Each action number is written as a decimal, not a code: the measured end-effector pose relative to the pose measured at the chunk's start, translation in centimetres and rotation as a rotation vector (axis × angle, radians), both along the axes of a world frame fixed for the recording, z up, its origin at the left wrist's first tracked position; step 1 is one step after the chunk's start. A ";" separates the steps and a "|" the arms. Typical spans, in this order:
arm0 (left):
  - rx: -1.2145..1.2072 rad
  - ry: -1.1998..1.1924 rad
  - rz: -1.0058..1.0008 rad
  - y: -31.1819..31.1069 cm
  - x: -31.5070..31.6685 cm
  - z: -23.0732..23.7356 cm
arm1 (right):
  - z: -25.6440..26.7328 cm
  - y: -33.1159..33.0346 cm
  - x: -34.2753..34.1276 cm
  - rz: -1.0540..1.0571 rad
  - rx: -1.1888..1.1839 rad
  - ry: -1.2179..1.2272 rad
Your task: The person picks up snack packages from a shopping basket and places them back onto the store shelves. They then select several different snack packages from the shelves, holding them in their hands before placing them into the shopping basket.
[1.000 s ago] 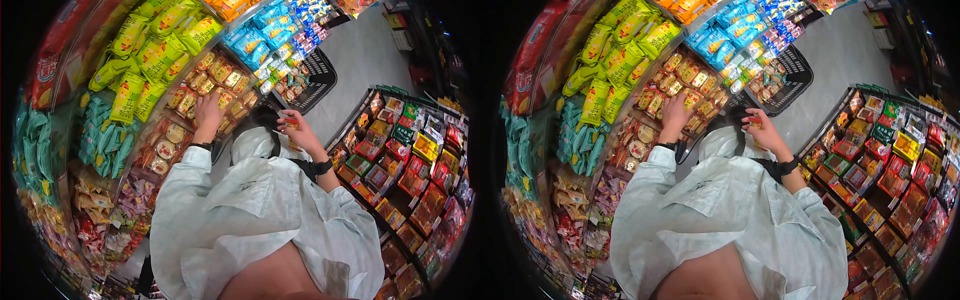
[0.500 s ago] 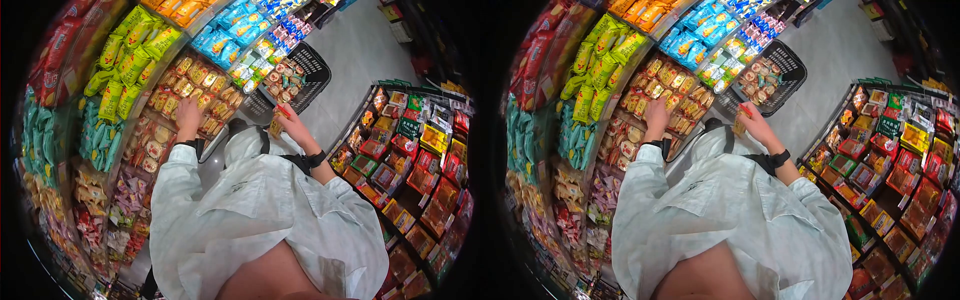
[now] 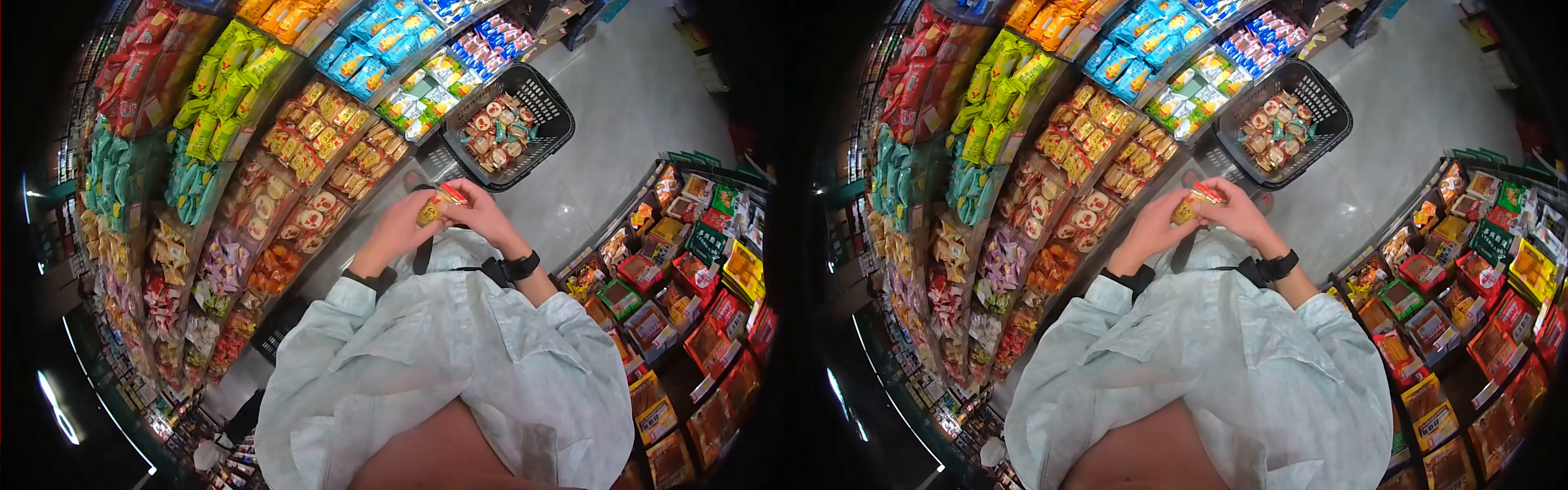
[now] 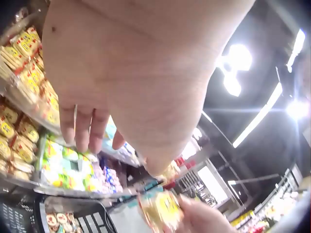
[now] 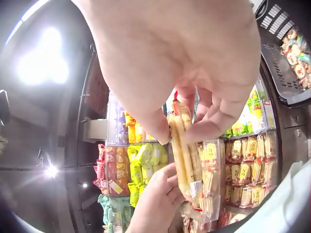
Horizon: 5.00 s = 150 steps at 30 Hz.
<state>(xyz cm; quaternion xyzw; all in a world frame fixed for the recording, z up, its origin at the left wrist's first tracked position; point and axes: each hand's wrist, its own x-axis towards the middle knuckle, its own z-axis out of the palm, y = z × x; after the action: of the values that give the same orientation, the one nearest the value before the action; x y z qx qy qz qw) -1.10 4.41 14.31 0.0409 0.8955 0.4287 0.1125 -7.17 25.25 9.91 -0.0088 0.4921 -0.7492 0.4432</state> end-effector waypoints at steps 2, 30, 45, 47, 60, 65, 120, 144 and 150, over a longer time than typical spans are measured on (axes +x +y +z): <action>-0.078 0.050 -0.009 -0.6 -0.6 -0.1 | -0.4 0.8 -0.2 -0.048 -0.035 -0.010; -0.136 0.306 0.121 -24.3 -7.9 -10.7 | -18.8 9.8 31.7 -0.822 0.586 -0.593; 0.012 -0.002 -0.740 -16.0 -4.8 -13.8 | -13.0 2.6 41.1 -0.551 1.218 -0.270; 0.022 0.019 -0.624 -17.5 -5.2 -15.7 | -14.9 2.7 42.8 -0.581 1.194 -0.041; -0.240 -0.211 -0.367 -9.7 -3.0 -13.3 | -23.0 12.2 44.8 -0.839 0.844 -0.402; -0.130 -0.341 -0.374 -3.5 1.6 -13.6 | -25.2 19.3 43.3 -0.945 0.644 -0.603; -0.329 -1.378 1.248 36.3 -7.6 -43.7 | -54.1 19.2 -35.5 0.951 1.080 0.596; -0.511 -1.178 1.209 35.0 -5.8 -45.7 | -68.0 12.2 -26.6 1.511 1.016 0.939; -0.417 -1.296 1.214 34.7 -6.3 -45.5 | -68.7 12.6 -25.8 1.427 0.961 0.879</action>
<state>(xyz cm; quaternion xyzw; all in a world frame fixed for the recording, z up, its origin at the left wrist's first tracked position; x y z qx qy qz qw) -7.38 39.06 -31.18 -0.7075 0.5839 0.1828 0.3537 -32.95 37.85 -58.82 -0.4029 0.7470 0.0480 0.5267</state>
